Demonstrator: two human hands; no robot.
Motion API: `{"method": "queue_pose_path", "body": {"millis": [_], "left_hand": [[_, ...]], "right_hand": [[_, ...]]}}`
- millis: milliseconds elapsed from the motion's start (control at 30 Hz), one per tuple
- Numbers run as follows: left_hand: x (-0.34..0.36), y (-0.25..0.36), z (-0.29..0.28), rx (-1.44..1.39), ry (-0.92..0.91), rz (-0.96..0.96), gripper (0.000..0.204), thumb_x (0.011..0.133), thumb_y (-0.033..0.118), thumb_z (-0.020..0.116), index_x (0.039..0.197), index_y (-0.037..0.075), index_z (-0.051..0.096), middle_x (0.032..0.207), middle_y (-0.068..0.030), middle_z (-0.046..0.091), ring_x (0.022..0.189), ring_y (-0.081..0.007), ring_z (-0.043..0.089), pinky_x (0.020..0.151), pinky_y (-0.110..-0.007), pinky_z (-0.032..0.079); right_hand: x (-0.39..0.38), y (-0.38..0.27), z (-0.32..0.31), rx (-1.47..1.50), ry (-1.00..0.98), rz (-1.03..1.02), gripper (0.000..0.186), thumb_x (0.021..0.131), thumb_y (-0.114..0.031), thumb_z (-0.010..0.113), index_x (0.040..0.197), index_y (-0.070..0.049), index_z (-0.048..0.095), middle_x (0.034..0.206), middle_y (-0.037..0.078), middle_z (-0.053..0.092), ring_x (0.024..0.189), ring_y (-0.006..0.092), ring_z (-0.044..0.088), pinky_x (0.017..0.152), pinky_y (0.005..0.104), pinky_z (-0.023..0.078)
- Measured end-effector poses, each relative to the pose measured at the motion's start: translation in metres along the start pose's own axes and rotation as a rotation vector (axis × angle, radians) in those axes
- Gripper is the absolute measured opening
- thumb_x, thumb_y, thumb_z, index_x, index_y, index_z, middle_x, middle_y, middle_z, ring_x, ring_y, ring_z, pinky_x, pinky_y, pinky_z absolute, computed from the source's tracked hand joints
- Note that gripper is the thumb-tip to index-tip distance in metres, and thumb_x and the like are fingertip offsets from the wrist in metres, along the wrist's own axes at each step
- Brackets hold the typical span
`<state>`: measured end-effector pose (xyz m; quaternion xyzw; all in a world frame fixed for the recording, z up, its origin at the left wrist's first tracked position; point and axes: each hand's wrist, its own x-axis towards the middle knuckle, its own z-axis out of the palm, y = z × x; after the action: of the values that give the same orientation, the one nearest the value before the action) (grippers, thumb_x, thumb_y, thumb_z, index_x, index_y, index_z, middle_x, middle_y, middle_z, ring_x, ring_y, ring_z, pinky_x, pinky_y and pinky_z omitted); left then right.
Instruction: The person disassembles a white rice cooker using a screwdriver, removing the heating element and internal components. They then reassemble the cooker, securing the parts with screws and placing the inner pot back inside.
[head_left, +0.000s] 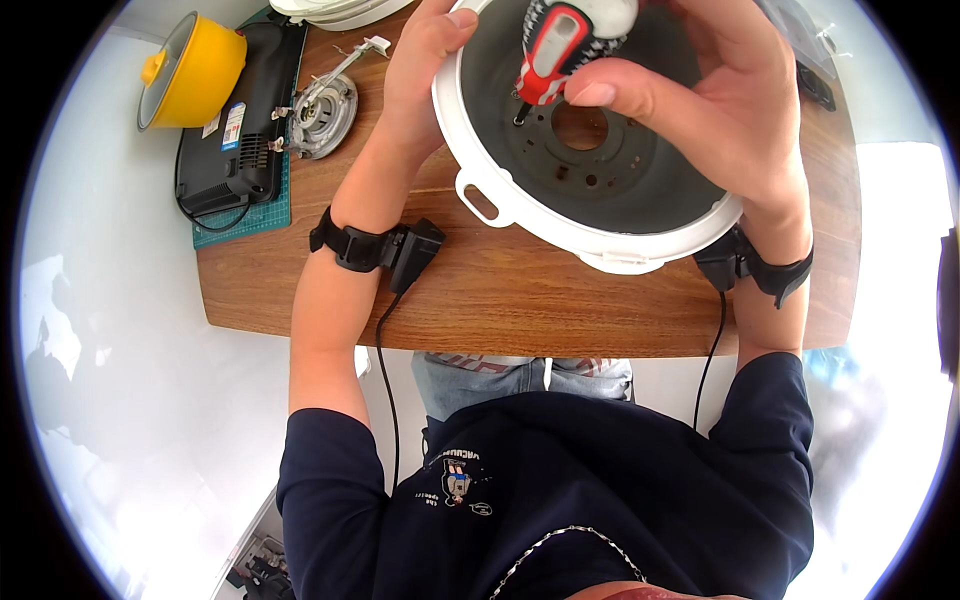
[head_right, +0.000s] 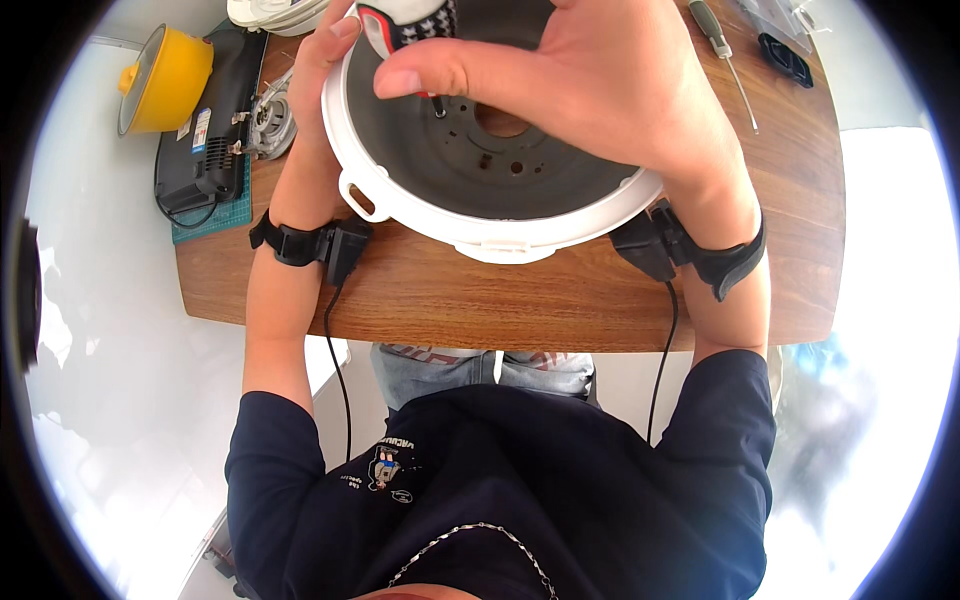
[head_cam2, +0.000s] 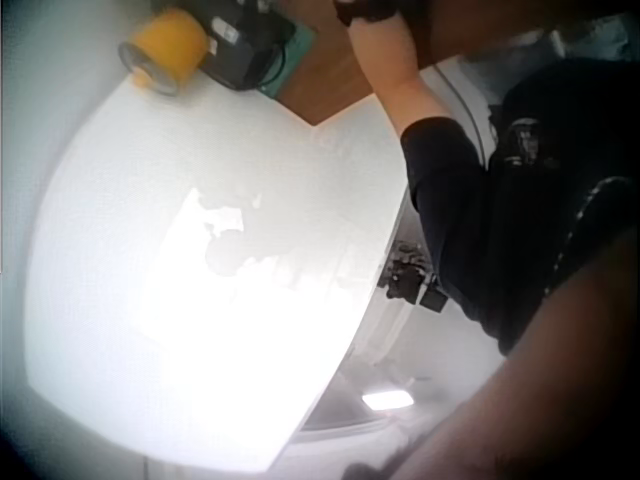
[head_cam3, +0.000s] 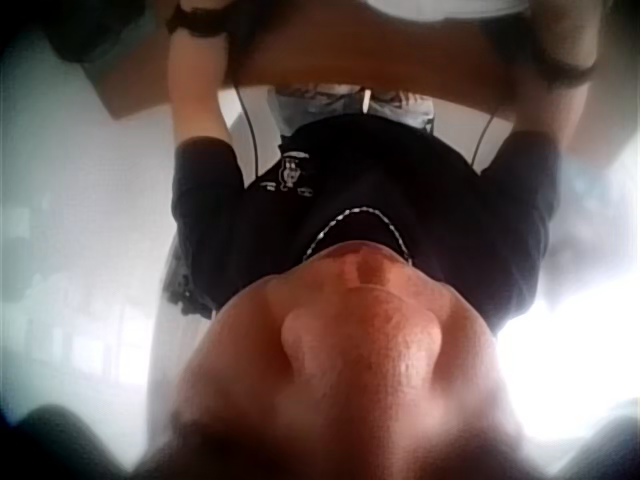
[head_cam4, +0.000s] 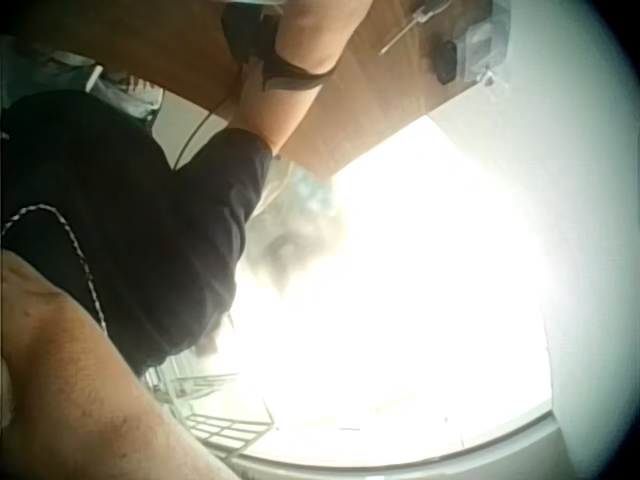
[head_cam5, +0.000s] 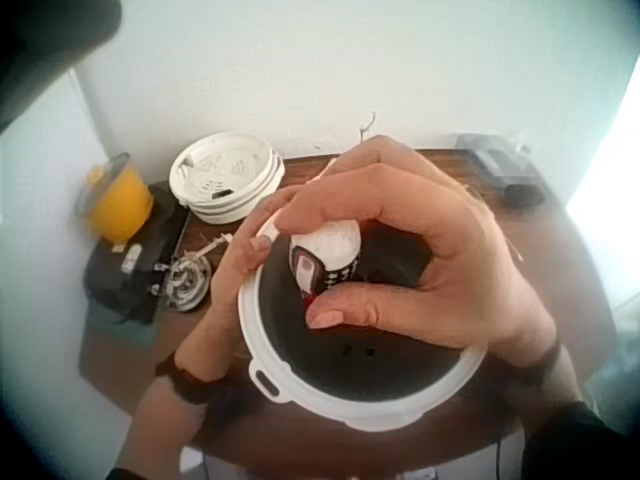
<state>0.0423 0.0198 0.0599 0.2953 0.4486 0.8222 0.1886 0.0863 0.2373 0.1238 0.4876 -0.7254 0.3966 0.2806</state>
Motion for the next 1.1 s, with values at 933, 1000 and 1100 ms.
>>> {"method": "queue_pose_path", "body": {"millis": [933,1000,1100], "left_hand": [[-0.002,-0.004,-0.013,-0.04,-0.062,-0.013,0.075,0.097,0.041,0.064,0.152,-0.002,0.037,0.142,-0.0183,0.056,0.13,-0.0265,0.058,0.111,-0.04,0.047],[0.003,-0.005,-0.004,-0.079,-0.085,0.035,0.077,0.097,0.043,0.064,0.152,-0.002,0.037,0.143,-0.0174,0.055,0.131,-0.0259,0.057,0.112,-0.04,0.045],[0.005,0.003,0.005,0.031,-0.04,0.001,0.078,0.096,0.044,0.065,0.152,-0.002,0.037,0.142,-0.0171,0.056,0.131,-0.0262,0.057,0.112,-0.039,0.045]], "right_hand": [[0.005,-0.003,0.017,-0.236,0.052,-0.158,0.053,0.075,-0.011,0.085,0.125,-0.003,0.07,0.126,0.015,0.067,0.105,0.0265,0.068,0.089,0.037,0.057],[0.014,-0.008,-0.011,-0.195,-0.15,-0.167,0.056,0.076,-0.014,0.086,0.127,-0.002,0.068,0.125,0.016,0.067,0.107,0.0288,0.068,0.091,0.0378,0.056],[0.011,-0.016,-0.012,-0.145,-0.156,-0.095,0.061,0.075,-0.02,0.087,0.13,-0.002,0.066,0.122,0.016,0.068,0.105,0.0308,0.068,0.089,0.0387,0.056]]}}
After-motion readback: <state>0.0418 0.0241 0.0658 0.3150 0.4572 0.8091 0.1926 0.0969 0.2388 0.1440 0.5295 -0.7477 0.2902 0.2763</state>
